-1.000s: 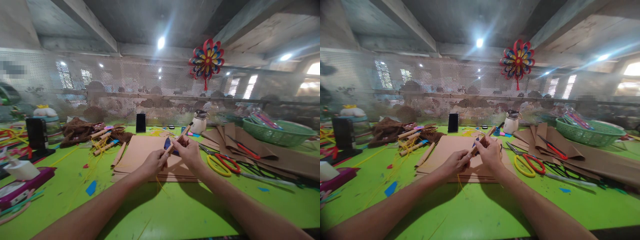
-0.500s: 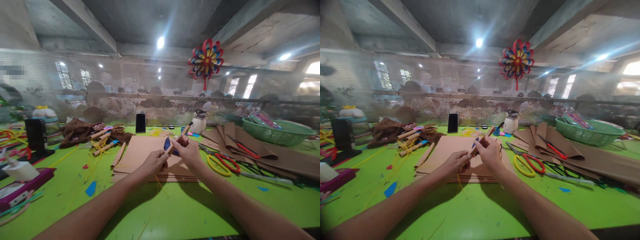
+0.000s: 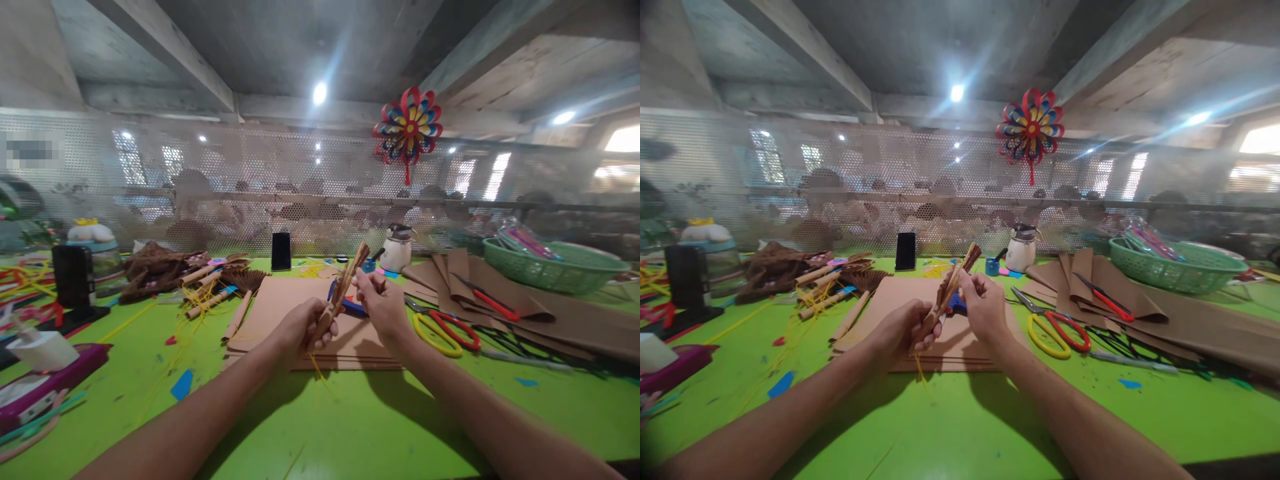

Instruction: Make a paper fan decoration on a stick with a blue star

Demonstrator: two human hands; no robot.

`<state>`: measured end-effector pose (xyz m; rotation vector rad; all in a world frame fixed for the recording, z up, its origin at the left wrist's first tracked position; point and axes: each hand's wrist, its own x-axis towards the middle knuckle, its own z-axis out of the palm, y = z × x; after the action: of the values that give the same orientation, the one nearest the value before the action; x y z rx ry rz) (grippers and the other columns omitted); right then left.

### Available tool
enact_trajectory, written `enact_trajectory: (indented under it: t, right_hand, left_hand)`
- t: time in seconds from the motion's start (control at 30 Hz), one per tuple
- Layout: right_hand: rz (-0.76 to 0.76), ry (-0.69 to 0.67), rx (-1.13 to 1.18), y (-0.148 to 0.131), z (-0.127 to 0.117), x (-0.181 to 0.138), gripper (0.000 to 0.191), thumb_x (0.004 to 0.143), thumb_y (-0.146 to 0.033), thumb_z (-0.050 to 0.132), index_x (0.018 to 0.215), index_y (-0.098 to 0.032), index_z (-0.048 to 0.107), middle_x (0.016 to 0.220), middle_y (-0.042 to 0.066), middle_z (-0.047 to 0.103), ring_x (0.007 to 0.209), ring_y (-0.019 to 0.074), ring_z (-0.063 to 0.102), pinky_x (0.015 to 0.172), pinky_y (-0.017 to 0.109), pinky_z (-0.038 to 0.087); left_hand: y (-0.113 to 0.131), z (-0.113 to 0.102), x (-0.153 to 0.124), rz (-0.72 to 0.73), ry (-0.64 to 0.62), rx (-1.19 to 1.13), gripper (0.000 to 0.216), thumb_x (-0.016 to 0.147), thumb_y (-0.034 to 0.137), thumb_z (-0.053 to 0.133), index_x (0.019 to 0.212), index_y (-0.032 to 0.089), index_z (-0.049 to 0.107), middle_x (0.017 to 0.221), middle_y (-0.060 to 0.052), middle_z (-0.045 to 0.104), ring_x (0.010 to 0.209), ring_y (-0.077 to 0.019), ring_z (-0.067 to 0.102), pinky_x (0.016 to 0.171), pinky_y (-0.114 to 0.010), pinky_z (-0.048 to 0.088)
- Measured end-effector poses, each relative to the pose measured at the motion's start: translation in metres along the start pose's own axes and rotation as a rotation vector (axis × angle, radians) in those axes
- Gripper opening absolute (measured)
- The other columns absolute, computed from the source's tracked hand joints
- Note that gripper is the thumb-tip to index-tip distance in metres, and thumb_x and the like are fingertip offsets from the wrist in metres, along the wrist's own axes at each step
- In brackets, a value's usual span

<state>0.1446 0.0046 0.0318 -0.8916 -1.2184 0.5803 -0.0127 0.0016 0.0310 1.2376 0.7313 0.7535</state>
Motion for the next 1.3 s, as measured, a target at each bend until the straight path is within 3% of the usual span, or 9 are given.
enact_trajectory:
  t: [0.17, 0.3, 0.47, 0.6, 0.73, 0.93, 1.07, 1.2, 1.3]
  right_hand:
    - [0.122, -0.063, 0.070, -0.001, -0.002, 0.003, 0.035, 0.069, -0.048, 0.061, 0.062, -0.014, 0.051, 0.049, -0.005, 0.044, 0.039, 0.0044, 0.032, 0.036, 0.018, 0.024]
    - [0.297, -0.293, 0.242, -0.008, -0.004, 0.002, 0.036, 0.067, -0.049, 0.062, 0.068, -0.014, 0.051, 0.051, -0.005, 0.045, 0.035, 0.0029, 0.029, 0.033, 0.016, 0.018]
    - [0.280, -0.500, 0.294, -0.013, -0.004, -0.001, 0.031, 0.070, -0.043, 0.062, 0.071, -0.013, 0.054, 0.051, -0.005, 0.044, 0.038, 0.0027, 0.028, 0.035, 0.017, 0.017]
    - [0.218, -0.473, 0.268, -0.012, -0.003, -0.003, 0.029, 0.071, -0.040, 0.061, 0.075, -0.011, 0.057, 0.051, -0.004, 0.045, 0.040, 0.0033, 0.028, 0.037, 0.018, 0.017]
    - [0.184, -0.446, 0.262, -0.011, -0.002, -0.002, 0.026, 0.071, -0.037, 0.062, 0.075, -0.011, 0.058, 0.052, -0.004, 0.047, 0.041, 0.0032, 0.030, 0.038, 0.018, 0.019]
    - [0.165, -0.408, 0.192, -0.010, 0.001, -0.003, 0.024, 0.068, -0.035, 0.065, 0.065, -0.012, 0.056, 0.049, -0.004, 0.048, 0.040, 0.0039, 0.035, 0.039, 0.019, 0.026]
    - [0.189, -0.367, 0.152, -0.011, 0.002, -0.003, 0.029, 0.065, -0.037, 0.066, 0.060, -0.013, 0.051, 0.048, -0.004, 0.049, 0.039, 0.0045, 0.037, 0.038, 0.019, 0.027]
    - [0.306, -0.328, 0.205, -0.009, -0.001, 0.000, 0.028, 0.064, -0.037, 0.065, 0.074, -0.014, 0.053, 0.049, -0.006, 0.047, 0.037, 0.0031, 0.033, 0.036, 0.017, 0.022]
    - [0.370, -0.291, 0.327, -0.003, -0.004, 0.002, 0.027, 0.064, -0.025, 0.061, 0.088, -0.015, 0.054, 0.053, -0.006, 0.049, 0.038, 0.0035, 0.034, 0.036, 0.016, 0.021]
  left_hand:
    - [0.002, -0.002, -0.002, 0.026, -0.084, -0.126, 0.023, 0.075, 0.032, 0.041, 0.086, 0.014, 0.049, 0.060, -0.001, 0.053, 0.043, -0.0063, 0.040, 0.039, -0.018, 0.023]
    - [0.004, -0.002, -0.005, 0.082, -0.156, -0.166, 0.022, 0.066, 0.018, 0.047, 0.088, 0.015, 0.046, 0.064, 0.000, 0.053, 0.050, -0.0060, 0.044, 0.045, -0.016, 0.029]
    - [0.004, -0.002, -0.006, 0.042, -0.282, -0.141, 0.027, 0.065, 0.017, 0.045, 0.092, 0.016, 0.045, 0.060, 0.000, 0.050, 0.044, -0.0057, 0.040, 0.037, -0.015, 0.015]
    - [0.003, -0.001, -0.005, 0.069, -0.308, -0.128, 0.024, 0.068, 0.017, 0.043, 0.091, 0.015, 0.047, 0.061, -0.001, 0.051, 0.044, -0.0061, 0.041, 0.039, -0.017, 0.023]
    - [0.001, 0.001, -0.005, 0.109, -0.250, -0.061, 0.025, 0.069, 0.016, 0.046, 0.093, 0.013, 0.049, 0.070, -0.004, 0.056, 0.059, -0.0101, 0.051, 0.059, -0.023, 0.039]
    - [-0.009, 0.002, 0.000, 0.101, -0.128, 0.196, 0.026, 0.076, 0.033, 0.055, 0.093, 0.013, 0.050, 0.067, -0.002, 0.056, 0.059, -0.0111, 0.051, 0.059, -0.026, 0.037]
    - [-0.013, 0.002, 0.001, 0.086, -0.143, 0.196, 0.031, 0.078, 0.043, 0.052, 0.091, 0.015, 0.050, 0.067, -0.001, 0.055, 0.056, -0.0097, 0.051, 0.059, -0.026, 0.039]
    - [-0.010, 0.002, 0.001, 0.105, -0.097, 0.131, 0.035, 0.077, 0.044, 0.053, 0.095, 0.015, 0.049, 0.066, -0.001, 0.055, 0.058, -0.0101, 0.051, 0.059, -0.025, 0.038]
    - [-0.007, 0.000, 0.003, 0.137, -0.041, 0.042, 0.036, 0.076, 0.045, 0.055, 0.095, 0.016, 0.047, 0.065, 0.000, 0.054, 0.058, -0.0098, 0.051, 0.059, -0.024, 0.038]
